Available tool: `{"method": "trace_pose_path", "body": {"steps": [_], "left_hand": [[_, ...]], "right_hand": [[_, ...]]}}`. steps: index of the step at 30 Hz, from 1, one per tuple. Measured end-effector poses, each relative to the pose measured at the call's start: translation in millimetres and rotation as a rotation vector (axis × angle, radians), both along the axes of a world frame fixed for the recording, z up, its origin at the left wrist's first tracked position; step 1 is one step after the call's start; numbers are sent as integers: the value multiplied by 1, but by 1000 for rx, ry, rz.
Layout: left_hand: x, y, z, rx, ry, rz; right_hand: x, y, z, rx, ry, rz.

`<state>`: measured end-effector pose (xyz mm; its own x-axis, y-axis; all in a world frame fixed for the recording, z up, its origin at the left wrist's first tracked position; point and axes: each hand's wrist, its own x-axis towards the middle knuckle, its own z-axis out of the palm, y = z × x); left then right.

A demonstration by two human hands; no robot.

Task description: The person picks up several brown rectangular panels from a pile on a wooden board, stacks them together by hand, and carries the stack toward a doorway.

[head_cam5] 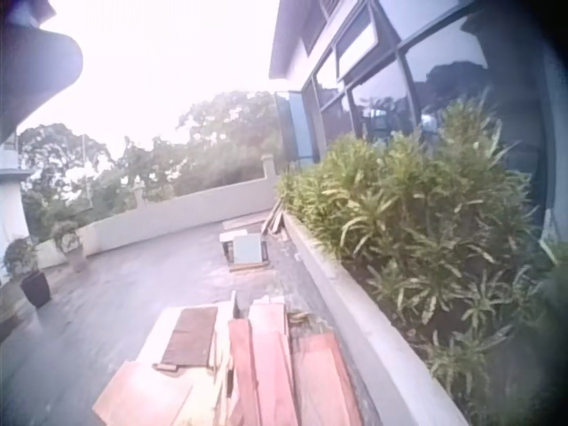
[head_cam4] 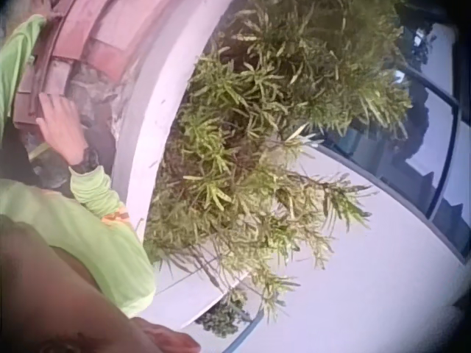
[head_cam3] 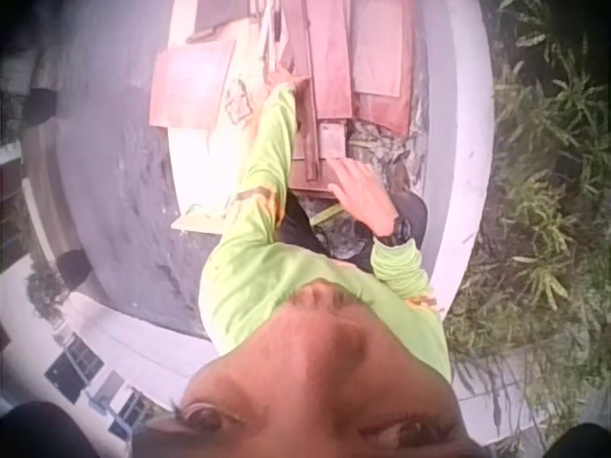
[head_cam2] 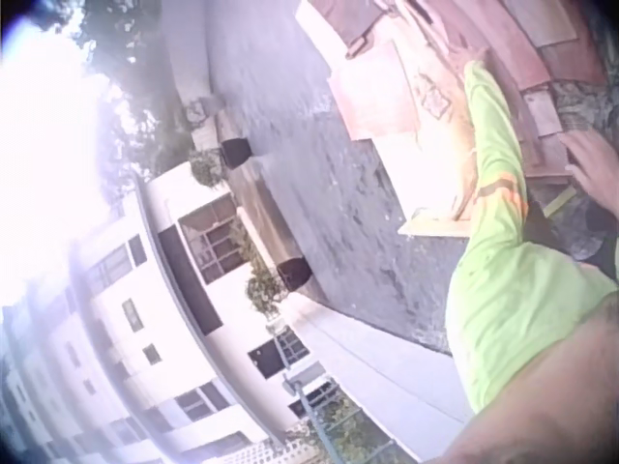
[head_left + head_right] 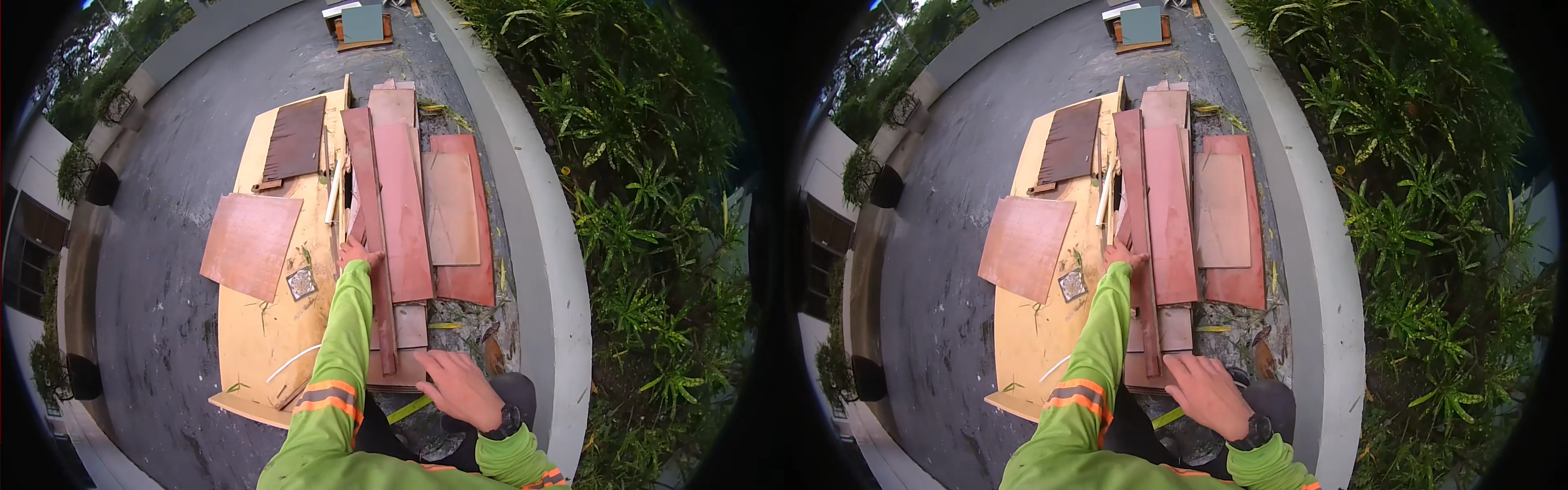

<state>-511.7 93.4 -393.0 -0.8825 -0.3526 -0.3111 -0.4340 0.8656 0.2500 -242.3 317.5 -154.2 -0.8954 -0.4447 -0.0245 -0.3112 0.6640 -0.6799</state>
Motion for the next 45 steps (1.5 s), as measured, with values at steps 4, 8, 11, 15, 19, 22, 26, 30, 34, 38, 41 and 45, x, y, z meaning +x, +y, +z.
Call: {"method": "trace_pose_path", "body": {"steps": [4,8,11,15,19,22,26,30,34,38,41,45], "left_hand": [[-5,-9,-8,48,-10,3],[9,-16,-28,31,96,43],[23,20,-19,-19,109,-68],[24,0,-33,8,164,14],[21,-27,-29,29,171,8],[20,-62,-9,51,171,-27],[19,-122,15,66,125,-60],[40,-167,20,148,215,-58],[63,-187,21,172,321,-95],[86,-198,18,228,368,-43],[104,-211,6,237,459,-11],[113,-244,2,128,479,28]], "right_hand": [[27,3,-3,68,-19,13],[37,1,-2,82,22,32],[43,5,-9,151,43,-14],[52,-8,-3,137,44,47],[56,-12,-3,115,77,48],[59,-15,2,105,45,60],[59,-18,2,118,30,97],[53,-24,-1,84,57,113],[50,-27,-2,104,-7,125],[47,-31,-4,111,13,140],[46,-36,-5,88,57,159],[44,-39,-6,63,53,168]]}}
